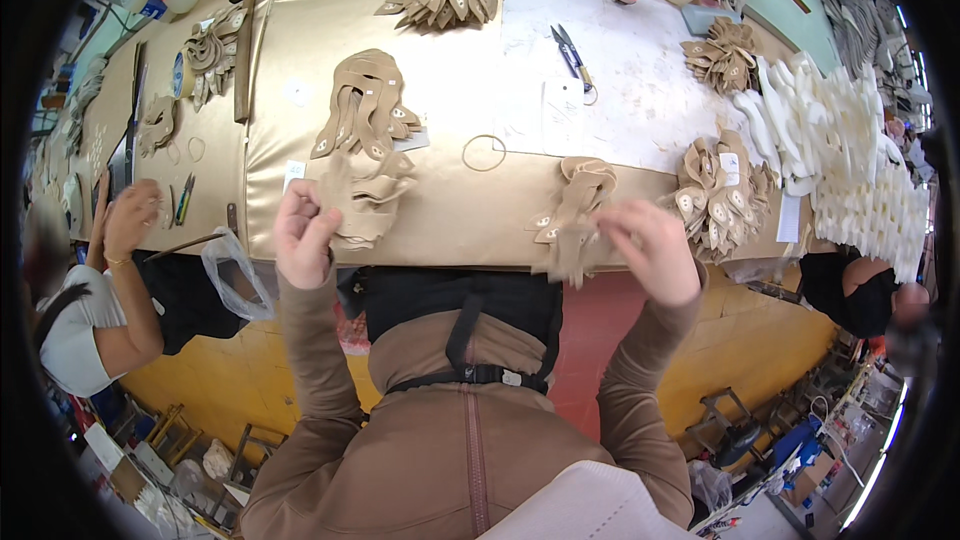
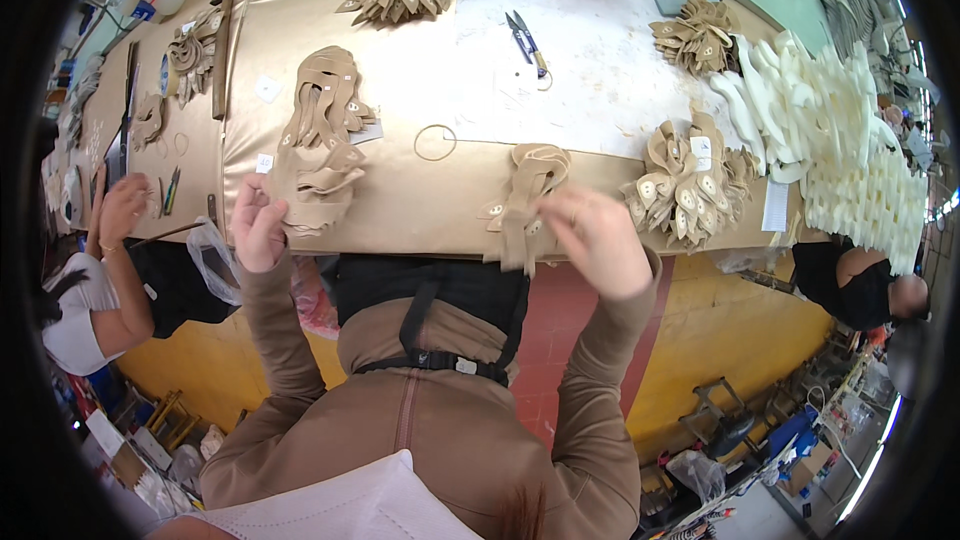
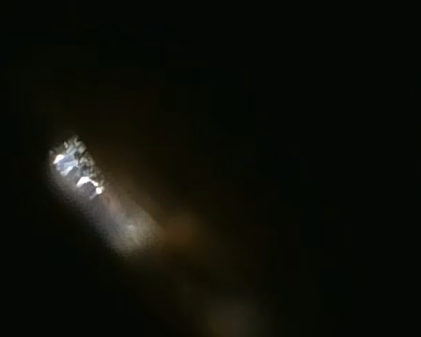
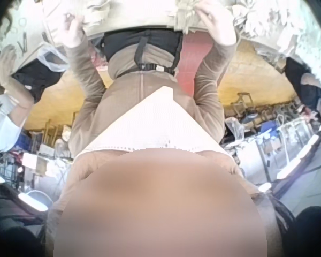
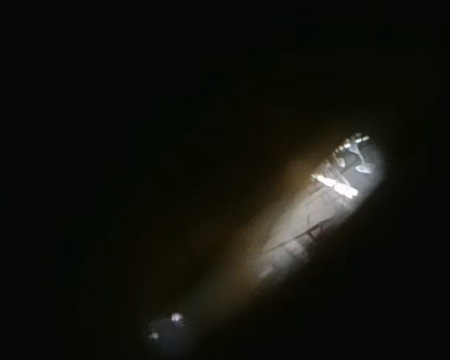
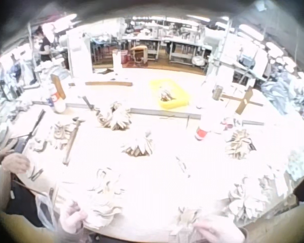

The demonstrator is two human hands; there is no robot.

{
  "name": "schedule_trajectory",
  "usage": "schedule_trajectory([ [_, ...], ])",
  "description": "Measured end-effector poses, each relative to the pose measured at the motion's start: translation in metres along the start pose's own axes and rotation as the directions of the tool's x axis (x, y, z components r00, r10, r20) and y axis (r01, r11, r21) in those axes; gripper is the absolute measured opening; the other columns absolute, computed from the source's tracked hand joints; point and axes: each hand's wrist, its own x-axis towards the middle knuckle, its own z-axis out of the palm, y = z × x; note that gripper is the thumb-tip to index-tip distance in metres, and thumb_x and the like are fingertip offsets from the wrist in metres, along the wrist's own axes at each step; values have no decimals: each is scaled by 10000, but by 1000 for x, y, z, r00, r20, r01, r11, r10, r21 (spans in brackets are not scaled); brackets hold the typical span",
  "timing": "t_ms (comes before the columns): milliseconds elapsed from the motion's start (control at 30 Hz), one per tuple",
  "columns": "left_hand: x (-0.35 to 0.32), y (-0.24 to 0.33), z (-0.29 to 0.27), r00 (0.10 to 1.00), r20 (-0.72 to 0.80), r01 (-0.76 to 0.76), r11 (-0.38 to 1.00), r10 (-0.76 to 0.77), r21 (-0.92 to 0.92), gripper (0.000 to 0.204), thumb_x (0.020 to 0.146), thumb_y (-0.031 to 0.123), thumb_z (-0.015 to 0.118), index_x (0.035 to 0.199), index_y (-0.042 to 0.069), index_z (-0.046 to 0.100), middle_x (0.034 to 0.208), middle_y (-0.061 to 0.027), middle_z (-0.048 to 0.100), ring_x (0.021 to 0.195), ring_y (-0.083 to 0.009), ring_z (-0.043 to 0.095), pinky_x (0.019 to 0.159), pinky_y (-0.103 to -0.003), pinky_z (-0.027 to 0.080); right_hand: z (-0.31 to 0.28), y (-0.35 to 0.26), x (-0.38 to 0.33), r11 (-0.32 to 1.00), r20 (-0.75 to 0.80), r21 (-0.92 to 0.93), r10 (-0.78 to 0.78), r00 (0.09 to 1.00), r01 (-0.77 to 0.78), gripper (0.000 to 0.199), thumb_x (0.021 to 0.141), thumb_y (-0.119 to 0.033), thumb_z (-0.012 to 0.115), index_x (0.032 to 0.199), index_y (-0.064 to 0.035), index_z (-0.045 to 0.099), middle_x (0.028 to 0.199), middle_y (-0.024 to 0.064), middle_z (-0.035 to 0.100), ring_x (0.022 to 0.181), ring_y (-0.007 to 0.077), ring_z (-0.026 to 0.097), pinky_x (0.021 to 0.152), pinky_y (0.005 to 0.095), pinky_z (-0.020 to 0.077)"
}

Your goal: The person repeatedly picks up beige fabric pieces, aligns them, and secures them with rubber bands. They place the finished bundles into a yellow tray on the table.

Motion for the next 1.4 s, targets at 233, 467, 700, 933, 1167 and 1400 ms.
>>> schedule_trajectory([
  [233, -14, -8, 39, 992, 115, 55, 998, -55, 3, 228, 862, -46, 623, 1022, 25, 478, 963, -45, 581, 867, -77, 546, 778, -210, 438, 31, 6, 28, 990, -394, -107, 38, 918, -87, 185, 845, -7, 658, 1028, -8, 685, 901, 130, 643, 793, 295, 632, 742, 338, 505],
  [467, -22, -5, 72, 965, 210, 159, 987, -157, 10, 211, 893, -36, 654, 1024, -1, 492, 1000, -30, 539, 936, -68, 546, 824, -240, 520, 82, -74, 31, 820, -173, 572, 103, 980, 15, 251, 831, 14, 674, 1080, 30, 644, 932, 103, 654, 817, 154, 630, 753, 280, 506],
  [700, -27, 1, 71, 952, 246, 169, 984, -180, 62, 208, 908, -53, 613, 1095, -26, 527, 1077, -63, 568, 994, -98, 571, 859, -269, 536, 107, -87, 42, 731, -140, 681, 191, 972, -45, 243, 841, -1, 687, 1074, 41, 634, 917, 118, 671, 774, 162, 651, 724, 283, 523],
  [933, -26, -6, 74, 966, 218, 120, 987, -142, 108, 265, 889, -47, 622, 1124, -13, 505, 1061, -64, 582, 971, -109, 596, 858, -266, 535, 107, -94, 39, 847, -229, 531, 150, 962, -6, 241, 848, -12, 687, 1077, 47, 642, 913, 133, 674, 766, 190, 670, 699, 294, 539],
  [1167, -25, -5, 73, 979, 143, 134, 985, -148, 105, 358, 861, -88, 586, 1157, 30, 423, 1098, -105, 598, 984, -133, 610, 833, -253, 503, 97, -94, 43, 842, -182, 538, 155, 971, -33, 209, 852, -16, 693, 1056, 25, 688, 936, 140, 699, 778, 208, 684, 701, 298, 541],
  [1400, -9, -3, 36, 987, 123, 116, 985, -100, -127, 394, 833, -94, 455, 1199, 17, 359, 1067, -215, 638, 972, -245, 654, 844, -335, 540, 38, -79, 17, 875, -161, 484, 67, 985, 19, 182, 785, 75, 670, 960, 44, 711, 849, 118, 678, 772, 174, 641, 704, 266, 496],
])
